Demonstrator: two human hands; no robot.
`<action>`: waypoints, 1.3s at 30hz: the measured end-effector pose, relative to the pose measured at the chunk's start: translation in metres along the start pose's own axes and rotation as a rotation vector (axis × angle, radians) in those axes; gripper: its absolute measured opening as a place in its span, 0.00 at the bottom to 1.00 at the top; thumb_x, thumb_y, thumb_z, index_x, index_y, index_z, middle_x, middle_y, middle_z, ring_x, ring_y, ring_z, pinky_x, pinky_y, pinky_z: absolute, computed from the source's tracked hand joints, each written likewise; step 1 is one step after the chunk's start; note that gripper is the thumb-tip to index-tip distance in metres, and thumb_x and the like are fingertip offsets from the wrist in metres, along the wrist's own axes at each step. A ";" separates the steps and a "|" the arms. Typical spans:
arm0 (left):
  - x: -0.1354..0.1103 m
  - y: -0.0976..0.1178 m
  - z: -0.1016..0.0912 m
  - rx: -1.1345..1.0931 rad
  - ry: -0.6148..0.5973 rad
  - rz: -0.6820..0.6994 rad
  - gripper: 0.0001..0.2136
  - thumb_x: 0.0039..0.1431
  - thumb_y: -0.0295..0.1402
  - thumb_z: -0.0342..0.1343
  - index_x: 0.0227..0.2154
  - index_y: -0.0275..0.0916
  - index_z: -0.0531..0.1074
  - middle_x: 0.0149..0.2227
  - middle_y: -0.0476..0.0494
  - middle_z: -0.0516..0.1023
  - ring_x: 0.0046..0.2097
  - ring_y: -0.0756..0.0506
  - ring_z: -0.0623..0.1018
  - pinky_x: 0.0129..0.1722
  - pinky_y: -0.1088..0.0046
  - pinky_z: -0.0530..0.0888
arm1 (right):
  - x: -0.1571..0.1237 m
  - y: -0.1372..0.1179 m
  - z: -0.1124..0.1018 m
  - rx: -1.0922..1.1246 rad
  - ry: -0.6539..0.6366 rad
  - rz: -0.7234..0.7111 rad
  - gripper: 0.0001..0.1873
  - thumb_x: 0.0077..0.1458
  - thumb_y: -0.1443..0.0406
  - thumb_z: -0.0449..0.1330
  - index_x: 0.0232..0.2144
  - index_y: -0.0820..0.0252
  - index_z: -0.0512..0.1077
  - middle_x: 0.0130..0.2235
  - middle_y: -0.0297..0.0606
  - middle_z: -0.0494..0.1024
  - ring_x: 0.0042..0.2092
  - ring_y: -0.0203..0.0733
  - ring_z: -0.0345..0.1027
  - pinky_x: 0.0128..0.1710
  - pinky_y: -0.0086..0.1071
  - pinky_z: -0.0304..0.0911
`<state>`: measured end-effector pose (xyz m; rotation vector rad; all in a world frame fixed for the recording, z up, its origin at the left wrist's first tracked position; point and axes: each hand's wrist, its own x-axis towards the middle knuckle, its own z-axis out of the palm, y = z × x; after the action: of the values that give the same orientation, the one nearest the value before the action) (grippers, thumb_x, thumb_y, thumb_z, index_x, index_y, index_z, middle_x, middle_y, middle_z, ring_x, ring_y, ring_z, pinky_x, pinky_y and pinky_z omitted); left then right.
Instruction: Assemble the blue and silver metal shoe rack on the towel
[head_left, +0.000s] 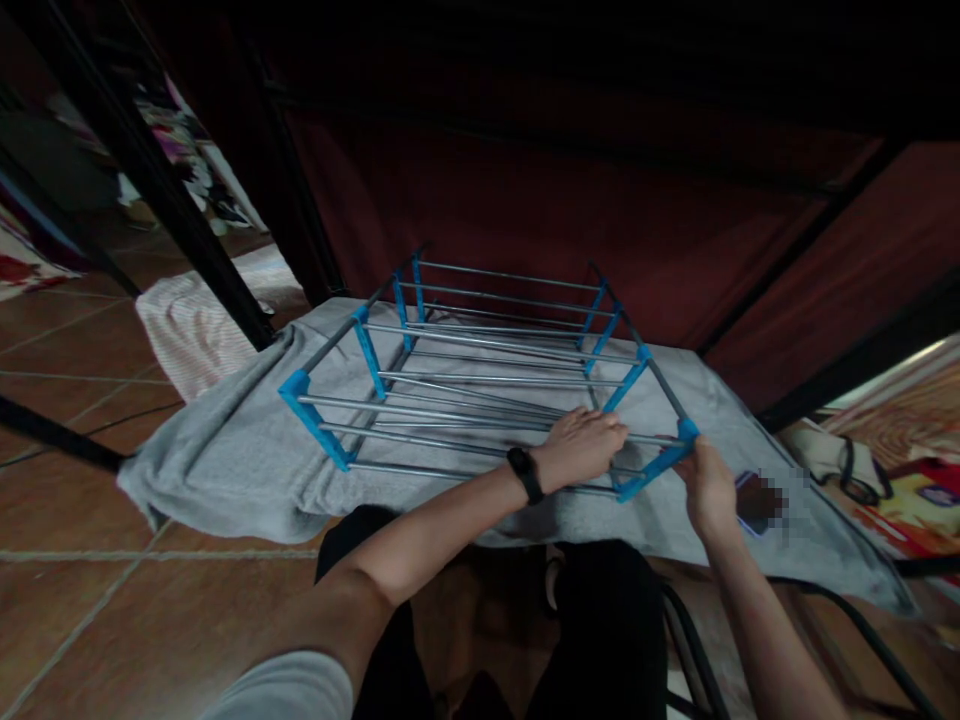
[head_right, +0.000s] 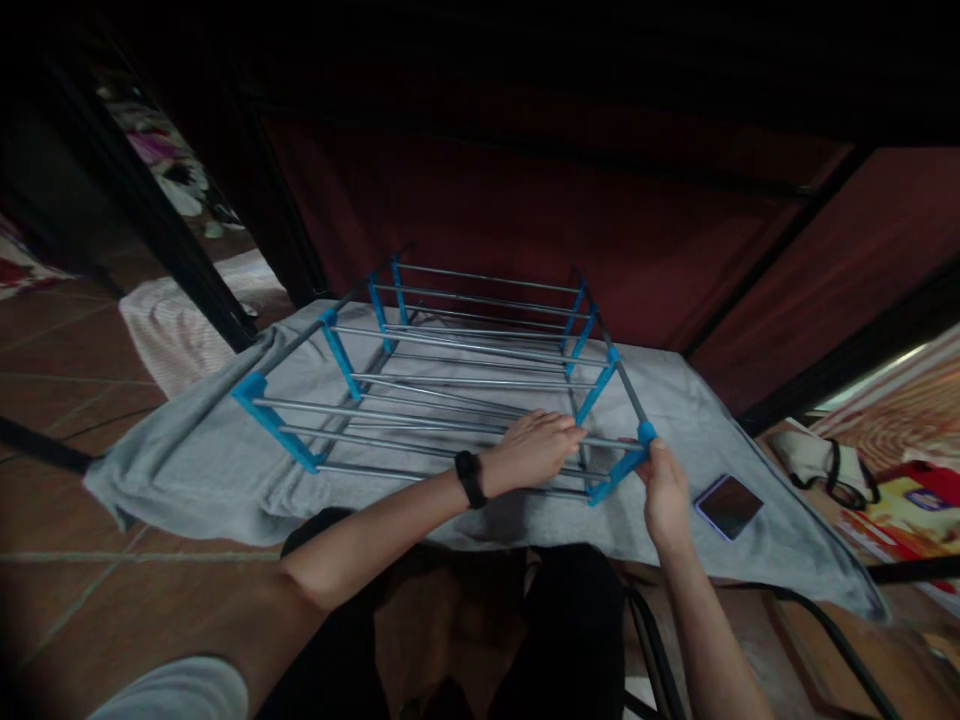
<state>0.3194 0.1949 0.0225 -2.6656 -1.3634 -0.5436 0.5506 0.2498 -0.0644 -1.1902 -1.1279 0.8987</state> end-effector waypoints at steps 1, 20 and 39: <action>-0.007 0.005 0.000 0.038 0.046 0.058 0.11 0.67 0.27 0.44 0.46 0.38 0.71 0.47 0.40 0.76 0.49 0.43 0.75 0.49 0.64 0.69 | 0.001 0.001 0.001 0.009 0.004 0.017 0.30 0.53 0.43 0.58 0.45 0.61 0.76 0.40 0.40 0.80 0.43 0.48 0.75 0.46 0.43 0.70; 0.018 0.022 0.095 -0.092 -0.262 -0.081 0.17 0.67 0.24 0.40 0.53 0.38 0.69 0.46 0.37 0.77 0.43 0.43 0.79 0.40 0.69 0.72 | 0.006 -0.005 0.004 0.048 -0.054 0.060 0.34 0.52 0.40 0.58 0.47 0.59 0.75 0.41 0.41 0.81 0.45 0.49 0.73 0.46 0.43 0.68; 0.032 0.022 0.076 -0.194 -0.191 -0.137 0.20 0.67 0.29 0.44 0.59 0.48 0.66 0.48 0.42 0.78 0.48 0.42 0.79 0.47 0.67 0.72 | 0.003 -0.007 0.008 0.069 -0.089 0.020 0.31 0.56 0.41 0.55 0.47 0.58 0.75 0.43 0.42 0.81 0.46 0.50 0.74 0.47 0.44 0.68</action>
<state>0.3741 0.2250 -0.0352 -2.8561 -1.6332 -0.4659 0.5429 0.2531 -0.0575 -1.1162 -1.1486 1.0065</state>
